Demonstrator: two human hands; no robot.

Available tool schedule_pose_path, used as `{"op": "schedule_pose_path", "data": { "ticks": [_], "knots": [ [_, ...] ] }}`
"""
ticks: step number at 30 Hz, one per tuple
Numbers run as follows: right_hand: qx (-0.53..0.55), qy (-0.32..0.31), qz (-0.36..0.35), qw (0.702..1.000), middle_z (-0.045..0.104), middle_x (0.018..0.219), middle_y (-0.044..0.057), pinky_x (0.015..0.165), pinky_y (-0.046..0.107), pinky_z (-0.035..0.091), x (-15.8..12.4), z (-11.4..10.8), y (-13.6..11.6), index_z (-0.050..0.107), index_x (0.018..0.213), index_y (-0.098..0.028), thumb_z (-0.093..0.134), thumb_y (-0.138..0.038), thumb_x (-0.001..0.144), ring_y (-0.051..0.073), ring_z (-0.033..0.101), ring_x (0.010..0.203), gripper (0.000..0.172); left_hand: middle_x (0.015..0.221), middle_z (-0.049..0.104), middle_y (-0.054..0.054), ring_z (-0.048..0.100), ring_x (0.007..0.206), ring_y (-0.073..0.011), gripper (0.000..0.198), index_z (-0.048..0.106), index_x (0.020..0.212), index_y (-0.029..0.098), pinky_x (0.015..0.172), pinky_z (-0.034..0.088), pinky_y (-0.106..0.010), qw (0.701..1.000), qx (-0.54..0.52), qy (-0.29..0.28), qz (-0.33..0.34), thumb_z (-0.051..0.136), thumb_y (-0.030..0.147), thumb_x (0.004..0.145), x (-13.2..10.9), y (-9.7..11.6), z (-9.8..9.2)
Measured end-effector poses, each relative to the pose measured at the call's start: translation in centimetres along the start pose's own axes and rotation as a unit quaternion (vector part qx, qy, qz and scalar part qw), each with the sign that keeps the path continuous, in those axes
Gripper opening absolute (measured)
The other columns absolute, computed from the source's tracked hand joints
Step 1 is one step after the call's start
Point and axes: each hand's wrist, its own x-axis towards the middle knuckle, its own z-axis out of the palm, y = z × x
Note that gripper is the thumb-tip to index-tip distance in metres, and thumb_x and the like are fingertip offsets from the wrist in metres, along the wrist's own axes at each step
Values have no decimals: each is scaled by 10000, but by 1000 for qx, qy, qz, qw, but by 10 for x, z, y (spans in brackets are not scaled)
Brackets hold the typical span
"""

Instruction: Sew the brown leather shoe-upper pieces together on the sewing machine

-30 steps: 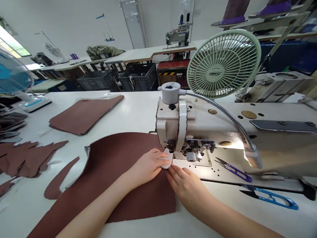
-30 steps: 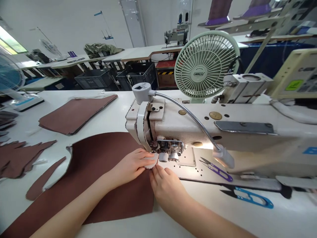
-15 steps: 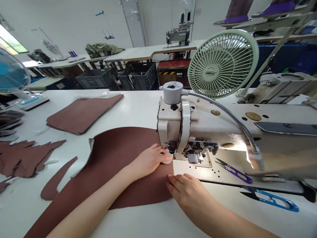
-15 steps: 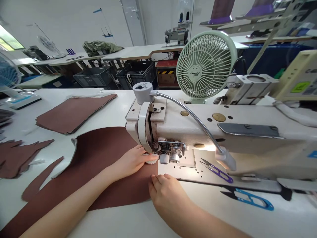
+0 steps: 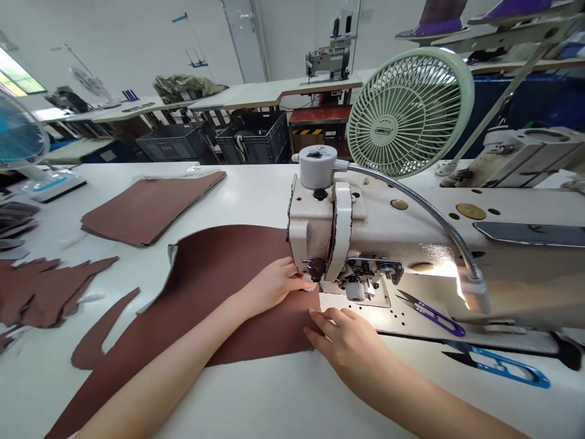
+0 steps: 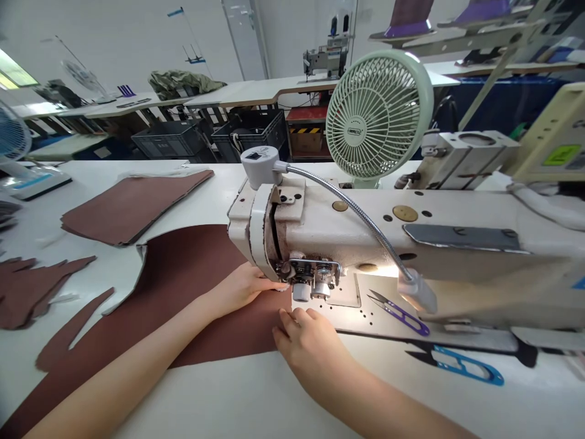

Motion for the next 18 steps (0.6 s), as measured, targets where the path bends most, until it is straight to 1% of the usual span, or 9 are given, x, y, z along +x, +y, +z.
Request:
{"op": "schedule_pose_path", "data": {
  "ticks": [5, 8, 13, 16, 18],
  "knots": [
    [0, 10, 15, 1000, 670, 1103, 107, 580, 295, 436, 2, 5, 4, 662, 1018, -143, 576, -166, 762, 190, 570, 793, 271, 1071, 634, -49, 550, 979, -181, 290, 662, 1020, 220, 844, 449, -304, 999, 49, -12, 15, 384, 183, 943, 2, 5, -1],
    [13, 16, 22, 1000, 664, 1122, 94, 612, 301, 441, 4, 6, 8, 660, 1023, -162, 561, -162, 786, 194, 572, 843, 256, 1047, 639, -38, 562, 948, -188, 273, 647, 1022, 206, 802, 441, -296, 997, 73, -29, 16, 391, 166, 936, 4, 10, -4],
    [20, 15, 37, 999, 638, 1175, 88, 675, 315, 460, 4, 7, 12, 635, 1087, -189, 540, -157, 824, 203, 568, 945, 282, 873, 653, -16, 580, 803, -180, 192, 632, 875, 176, 680, 418, -269, 993, 92, -70, -38, 457, 98, 871, 11, 26, -12],
    [25, 33, 43, 998, 637, 1180, 88, 728, 325, 475, 5, 8, 12, 625, 1116, -185, 529, -143, 832, 212, 559, 1006, 302, 848, 642, -17, 584, 795, -177, 166, 598, 822, 171, 686, 420, -267, 992, 88, -63, -57, 458, 87, 852, 16, 36, -11],
    [25, 50, 48, 997, 651, 1152, 87, 730, 331, 484, 5, 11, 11, 619, 1132, -170, 525, -134, 832, 220, 562, 1004, 316, 854, 640, -27, 588, 797, -181, 154, 585, 807, 173, 690, 423, -270, 992, 88, -57, -74, 457, 97, 845, 19, 41, -8]
  ]
}}
